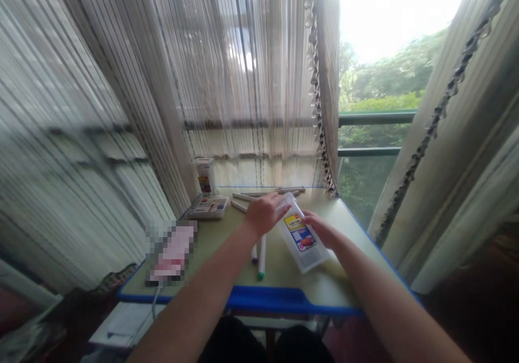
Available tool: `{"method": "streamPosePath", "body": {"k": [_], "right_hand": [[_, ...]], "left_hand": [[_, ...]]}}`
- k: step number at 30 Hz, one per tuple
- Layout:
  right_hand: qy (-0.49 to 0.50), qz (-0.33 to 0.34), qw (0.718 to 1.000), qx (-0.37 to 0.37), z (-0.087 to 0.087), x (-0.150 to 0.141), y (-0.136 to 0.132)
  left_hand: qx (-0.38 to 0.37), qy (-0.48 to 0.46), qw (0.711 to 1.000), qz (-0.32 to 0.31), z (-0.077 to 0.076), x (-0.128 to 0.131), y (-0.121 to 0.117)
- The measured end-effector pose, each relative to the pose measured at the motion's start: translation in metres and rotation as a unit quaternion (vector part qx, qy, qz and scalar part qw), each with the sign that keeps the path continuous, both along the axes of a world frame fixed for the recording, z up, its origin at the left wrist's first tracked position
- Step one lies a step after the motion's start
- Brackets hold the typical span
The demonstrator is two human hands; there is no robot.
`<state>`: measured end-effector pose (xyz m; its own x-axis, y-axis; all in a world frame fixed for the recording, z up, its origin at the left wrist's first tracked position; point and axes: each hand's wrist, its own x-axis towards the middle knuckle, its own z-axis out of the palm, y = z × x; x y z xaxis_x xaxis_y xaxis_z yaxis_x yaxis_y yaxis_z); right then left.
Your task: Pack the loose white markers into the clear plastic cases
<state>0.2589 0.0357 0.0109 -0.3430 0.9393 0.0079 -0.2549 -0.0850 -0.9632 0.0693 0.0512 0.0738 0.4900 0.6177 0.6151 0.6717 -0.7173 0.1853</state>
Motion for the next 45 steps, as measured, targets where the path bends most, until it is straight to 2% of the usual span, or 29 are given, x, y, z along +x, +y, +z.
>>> {"method": "streamPosePath", "body": {"k": [5, 8, 12, 20, 27, 37, 41, 45], "right_hand": [[-0.048, 0.107, 0.992, -0.045, -0.007, -0.006, -0.005], [-0.103, 0.132, 0.984, -0.065, -0.009, -0.001, -0.006], [-0.15, 0.128, 0.978, -0.066, -0.011, 0.008, -0.005], [-0.15, 0.057, 0.985, -0.06, -0.015, 0.015, 0.001], [-0.092, -0.028, 0.995, -0.04, -0.015, 0.007, 0.003], [-0.099, -0.033, 0.994, -0.034, -0.012, 0.006, 0.003], [-0.111, -0.037, 0.993, -0.03, -0.009, 0.003, 0.002], [-0.118, -0.035, 0.992, -0.028, -0.006, 0.0, 0.0]], "left_hand": [[-0.013, -0.021, 0.998, -0.058, -0.028, -0.024, -0.002], [-0.025, -0.069, 0.995, -0.075, -0.042, -0.026, -0.001], [-0.04, -0.078, 0.992, -0.094, -0.052, -0.021, 0.001], [-0.043, -0.106, 0.99, -0.087, -0.064, -0.017, 0.014], [-0.027, -0.108, 0.99, -0.084, -0.069, -0.016, 0.022], [0.023, -0.075, 0.995, -0.059, -0.064, -0.016, 0.018], [0.049, -0.032, 0.997, -0.043, -0.065, -0.015, 0.017], [0.039, -0.013, 0.999, -0.011, -0.066, -0.016, 0.019]]}}
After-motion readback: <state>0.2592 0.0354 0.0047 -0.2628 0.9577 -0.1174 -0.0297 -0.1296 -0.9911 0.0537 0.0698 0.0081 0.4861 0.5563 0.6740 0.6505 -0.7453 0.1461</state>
